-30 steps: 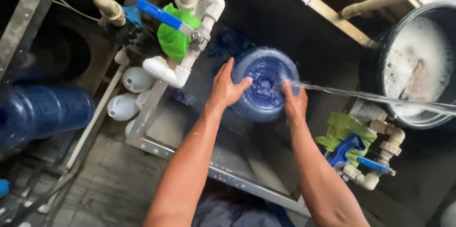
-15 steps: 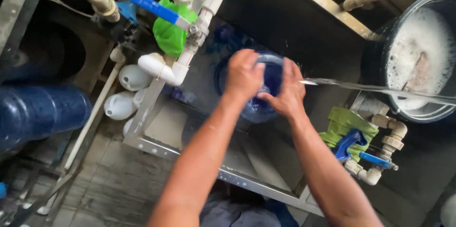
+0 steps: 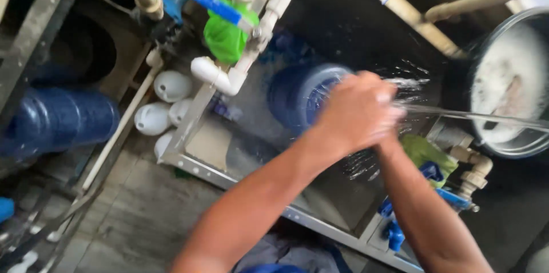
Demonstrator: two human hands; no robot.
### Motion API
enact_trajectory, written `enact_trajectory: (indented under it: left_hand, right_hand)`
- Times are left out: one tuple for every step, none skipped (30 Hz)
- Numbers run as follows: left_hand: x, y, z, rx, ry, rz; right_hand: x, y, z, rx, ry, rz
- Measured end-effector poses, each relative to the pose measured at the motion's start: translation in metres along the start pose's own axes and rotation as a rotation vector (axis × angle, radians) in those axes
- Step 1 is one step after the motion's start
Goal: Washing and rinsing large plastic water jugs at a cleaning station.
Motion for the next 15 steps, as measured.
enact_trajectory:
  left_hand:
    - [-0.043, 0.006, -0.017, -0.097, -0.227, 0.022]
    - [-0.069, 0.007, -0.019, -0.096, -0.229, 0.022]
    - [-0.098, 0.009, -0.021, -0.078, -0.341, -0.084]
    - [-0.13, 0.009, -0.021, -0.054, -0.468, -0.203]
    - [-0.147, 0.002, -0.009, -0.051, -0.483, -0.215]
    - [-0.164, 0.001, 0.001, -0.018, -0.67, -0.307]
    - [-0.181, -0.001, 0.01, 0.017, -0.857, -0.4]
    - [-0.19, 0.003, 0.01, 0.013, -0.858, -0.392]
    - [-0.197, 0.005, 0.014, -0.063, -0.877, -0.299]
    - [-0.204, 0.007, 0.018, -0.136, -0.889, -0.204]
    - [-0.204, 0.015, 0.003, -0.137, -0.885, -0.195]
    - [-0.203, 0.019, -0.002, -0.319, -0.799, -0.023]
    - [-0.202, 0.025, -0.007, -0.495, -0.706, 0.15]
    - [-0.195, 0.035, -0.01, -0.487, -0.708, 0.142]
    - [-0.193, 0.043, -0.016, -0.394, -0.749, 0.005]
  right_hand:
    - [-0.006, 0.014, 0.003, -0.111, 0.002, -0.059]
    - [-0.014, 0.018, 0.012, -0.11, 0.001, -0.06]
    - [-0.023, 0.022, 0.024, -0.182, -0.004, -0.092]
    - [-0.026, 0.018, 0.037, -0.266, -0.016, -0.137]
    - [-0.037, -0.004, 0.054, -0.279, -0.026, -0.149]
    - [-0.044, -0.017, 0.076, -0.357, 0.059, -0.047]
    - [-0.051, -0.029, 0.096, -0.436, 0.145, 0.055]
    - [-0.041, -0.028, 0.08, -0.433, 0.14, 0.061]
    - [-0.026, -0.028, 0.053, -0.178, 0.051, 0.186]
    - [-0.012, -0.024, 0.026, 0.082, -0.033, 0.311]
    - [-0.008, -0.01, 0.009, 0.089, -0.033, 0.317]
    - [-0.005, 0.0, -0.016, 0.302, -0.082, 0.302]
    - [-0.003, 0.012, -0.041, 0.515, -0.133, 0.284]
    - [-0.017, 0.012, -0.025, 0.512, -0.133, 0.273]
    - [-0.032, 0.008, -0.001, 0.275, -0.08, 0.228]
Point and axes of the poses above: each hand's wrist, its own y-axis away from the middle knuckle, its own x-axis out of the palm, z = x × y, the point moved 4 cm from there along -y, towards the middle knuckle, and after that the axes turned 12 degrees about -x, right-handed, at the moved point
